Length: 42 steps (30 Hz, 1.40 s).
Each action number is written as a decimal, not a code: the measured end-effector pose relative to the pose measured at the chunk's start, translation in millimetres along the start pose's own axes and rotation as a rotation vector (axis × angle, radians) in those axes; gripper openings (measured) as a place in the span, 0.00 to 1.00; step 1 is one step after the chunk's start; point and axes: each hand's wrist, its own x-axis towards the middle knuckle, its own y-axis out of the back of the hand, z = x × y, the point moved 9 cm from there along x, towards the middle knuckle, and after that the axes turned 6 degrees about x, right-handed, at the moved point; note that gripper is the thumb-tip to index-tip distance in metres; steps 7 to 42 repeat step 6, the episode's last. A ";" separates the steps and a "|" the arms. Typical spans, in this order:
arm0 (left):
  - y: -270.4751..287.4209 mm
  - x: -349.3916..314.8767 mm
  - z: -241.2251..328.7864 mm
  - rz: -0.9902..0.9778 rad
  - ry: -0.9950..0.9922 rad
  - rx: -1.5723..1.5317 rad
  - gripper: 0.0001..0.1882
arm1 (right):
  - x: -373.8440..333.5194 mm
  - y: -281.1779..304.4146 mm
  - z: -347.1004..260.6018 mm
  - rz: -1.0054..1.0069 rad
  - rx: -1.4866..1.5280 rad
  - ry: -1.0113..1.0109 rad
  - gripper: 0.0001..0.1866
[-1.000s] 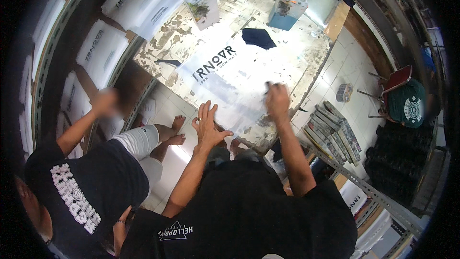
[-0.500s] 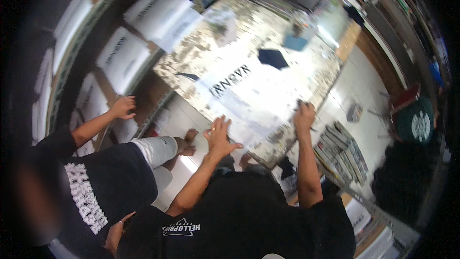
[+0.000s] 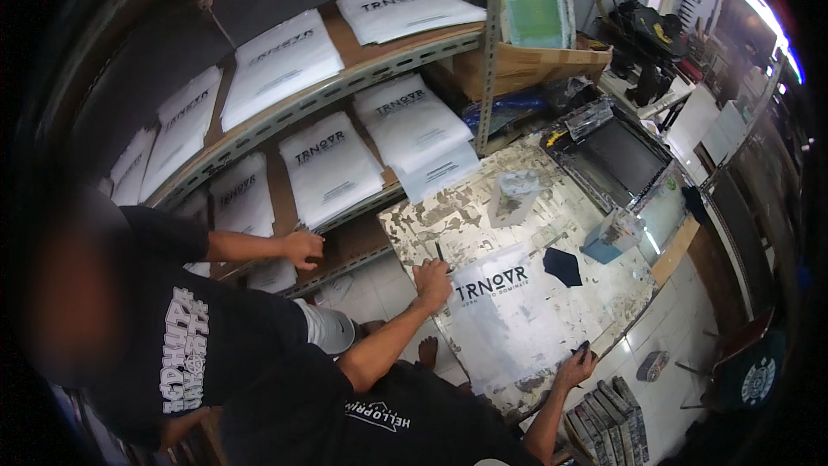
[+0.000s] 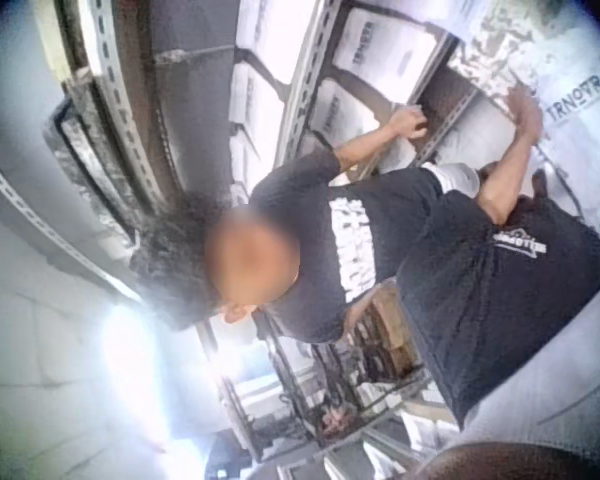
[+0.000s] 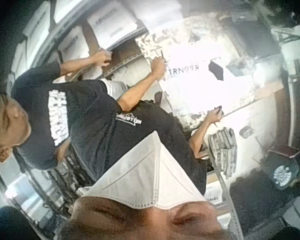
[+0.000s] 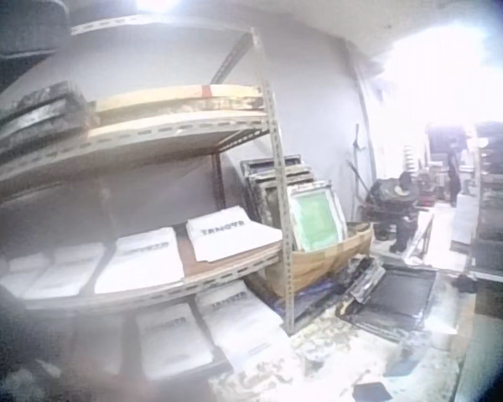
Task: The person uses a squeegee to apply pressure to a screen printing frame on a white plastic bag, then lifts the frame to reveal the printed logo. They repeat this process on multiple bags, stacking the finished items on a nearby shelf.
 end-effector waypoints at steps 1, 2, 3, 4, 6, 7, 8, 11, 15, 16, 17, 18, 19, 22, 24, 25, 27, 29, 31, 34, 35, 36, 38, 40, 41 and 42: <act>5.8 -5.0 2.6 0.092 -0.040 -0.022 0.18 | 0.5 -2.4 0.4 -0.001 0.009 0.002 0.12; 8.4 -11.1 7.8 0.177 -0.085 -0.049 0.14 | 1.3 -1.6 4.3 0.003 0.009 0.003 0.13; 11.9 -17.2 12.5 0.264 -0.130 -0.075 0.12 | 1.6 -1.1 8.1 0.007 0.009 0.003 0.14; 4.5 -17.8 9.4 0.253 -0.103 -0.098 0.15 | 0.5 0.0 16.1 0.014 -0.009 -0.045 0.14; -17.9 -13.7 -6.8 0.239 -0.043 -0.131 0.28 | -5.6 -1.1 31.1 0.020 -0.034 -0.143 0.16; -17.9 -13.7 -6.8 0.239 -0.043 -0.131 0.28 | -5.6 -1.1 31.1 0.020 -0.034 -0.143 0.16; -17.9 -13.7 -6.8 0.239 -0.043 -0.131 0.28 | -5.6 -1.1 31.1 0.020 -0.034 -0.143 0.16; -17.9 -13.7 -6.8 0.239 -0.043 -0.131 0.28 | -5.6 -1.1 31.1 0.020 -0.034 -0.143 0.16; -17.9 -13.7 -6.8 0.239 -0.043 -0.131 0.28 | -5.6 -1.1 31.1 0.020 -0.034 -0.143 0.16; -17.9 -13.7 -6.8 0.239 -0.043 -0.131 0.28 | -5.6 -1.1 31.1 0.020 -0.034 -0.143 0.16; -17.9 -13.7 -6.8 0.239 -0.043 -0.131 0.28 | -5.6 -1.1 31.1 0.020 -0.034 -0.143 0.16; -17.9 -13.7 -6.8 0.239 -0.043 -0.131 0.28 | -5.6 -1.1 31.1 0.020 -0.034 -0.143 0.16; -17.9 -13.7 -6.8 0.239 -0.043 -0.131 0.28 | -5.6 -1.1 31.1 0.020 -0.034 -0.143 0.16; -17.9 -13.7 -6.8 0.239 -0.043 -0.131 0.28 | -5.6 -1.1 31.1 0.020 -0.034 -0.143 0.16; -17.9 -13.7 -6.8 0.239 -0.043 -0.131 0.28 | -5.6 -1.1 31.1 0.020 -0.034 -0.143 0.16; -17.9 -13.7 -6.8 0.239 -0.043 -0.131 0.28 | -5.6 -1.1 31.1 0.020 -0.034 -0.143 0.16; -17.9 -13.7 -6.8 0.239 -0.043 -0.131 0.28 | -5.6 -1.1 31.1 0.020 -0.034 -0.143 0.16; -17.9 -13.7 -6.8 0.239 -0.043 -0.131 0.28 | -5.6 -1.1 31.1 0.020 -0.034 -0.143 0.16; -17.9 -13.7 -6.8 0.239 -0.043 -0.131 0.28 | -5.6 -1.1 31.1 0.020 -0.034 -0.143 0.16; -17.9 -13.7 -6.8 0.239 -0.043 -0.131 0.28 | -5.6 -1.1 31.1 0.020 -0.034 -0.143 0.16; -17.9 -13.7 -6.8 0.239 -0.043 -0.131 0.28 | -5.6 -1.1 31.1 0.020 -0.034 -0.143 0.16; -17.9 -13.7 -6.8 0.239 -0.043 -0.131 0.28 | -5.6 -1.1 31.1 0.020 -0.034 -0.143 0.16; -17.9 -13.7 -6.8 0.239 -0.043 -0.131 0.28 | -5.6 -1.1 31.1 0.020 -0.034 -0.143 0.16; -17.9 -13.7 -6.8 0.239 -0.043 -0.131 0.28 | -5.6 -1.1 31.1 0.020 -0.034 -0.143 0.16; -17.9 -13.7 -6.8 0.239 -0.043 -0.131 0.28 | -5.6 -1.1 31.1 0.020 -0.034 -0.143 0.16; -17.9 -13.7 -6.8 0.239 -0.043 -0.131 0.28 | -5.6 -1.1 31.1 0.020 -0.034 -0.143 0.16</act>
